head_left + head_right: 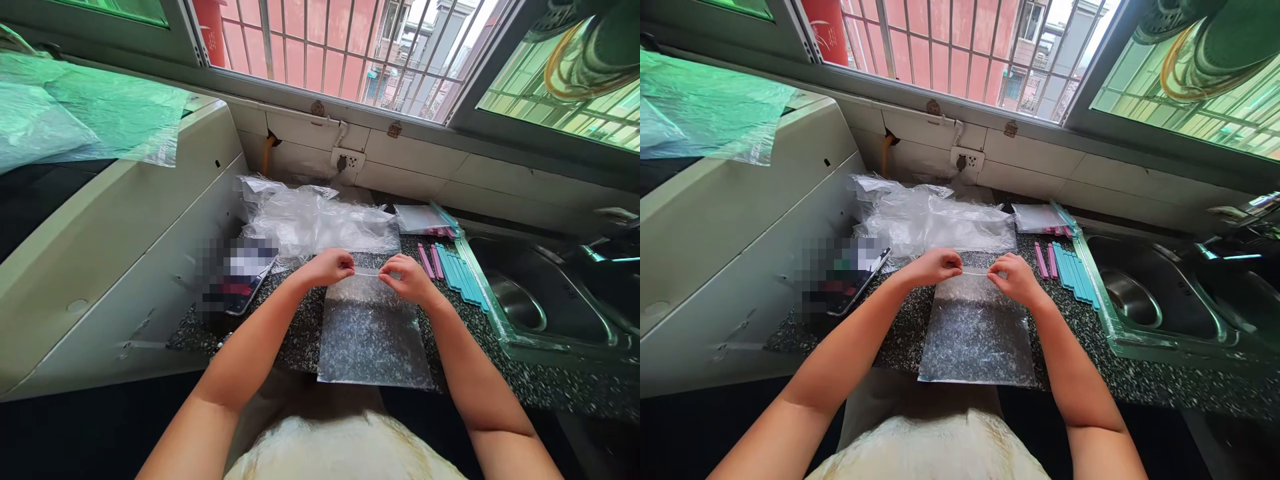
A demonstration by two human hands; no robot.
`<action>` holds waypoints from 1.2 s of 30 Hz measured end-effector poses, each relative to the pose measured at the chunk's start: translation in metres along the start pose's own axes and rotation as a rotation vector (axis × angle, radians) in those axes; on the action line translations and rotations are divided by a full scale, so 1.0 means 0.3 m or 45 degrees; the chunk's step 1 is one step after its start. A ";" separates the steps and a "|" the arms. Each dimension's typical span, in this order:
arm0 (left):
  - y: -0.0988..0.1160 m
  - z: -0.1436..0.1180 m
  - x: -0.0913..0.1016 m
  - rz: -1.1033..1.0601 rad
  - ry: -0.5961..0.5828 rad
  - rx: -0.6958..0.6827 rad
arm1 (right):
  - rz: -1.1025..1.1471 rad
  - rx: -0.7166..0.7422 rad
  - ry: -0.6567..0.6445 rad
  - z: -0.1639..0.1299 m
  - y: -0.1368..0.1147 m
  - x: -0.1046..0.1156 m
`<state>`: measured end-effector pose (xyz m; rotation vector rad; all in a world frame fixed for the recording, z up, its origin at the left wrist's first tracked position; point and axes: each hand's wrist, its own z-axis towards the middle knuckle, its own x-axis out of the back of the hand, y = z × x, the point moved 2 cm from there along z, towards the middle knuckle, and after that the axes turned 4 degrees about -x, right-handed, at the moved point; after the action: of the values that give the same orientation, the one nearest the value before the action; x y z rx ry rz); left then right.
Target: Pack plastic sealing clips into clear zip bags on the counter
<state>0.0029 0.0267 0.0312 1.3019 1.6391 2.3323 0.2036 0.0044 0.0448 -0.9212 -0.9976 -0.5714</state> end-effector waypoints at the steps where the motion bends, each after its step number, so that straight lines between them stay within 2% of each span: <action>1: 0.003 -0.001 -0.001 0.006 0.000 -0.007 | 0.016 0.002 -0.010 0.000 -0.001 -0.001; 15: 0.011 -0.002 -0.010 0.040 0.004 -0.063 | -0.027 0.075 0.005 0.001 -0.034 -0.024; 27: -0.006 0.002 0.004 -0.273 0.060 0.135 | -0.032 0.049 0.093 -0.001 -0.021 -0.001; 36: 0.002 -0.002 0.016 -0.331 0.120 0.146 | -0.003 0.032 0.131 -0.001 -0.023 0.007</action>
<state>-0.0002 0.0281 0.0344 0.9380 1.8662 2.2057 0.1994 0.0006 0.0491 -0.8605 -0.9118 -0.6012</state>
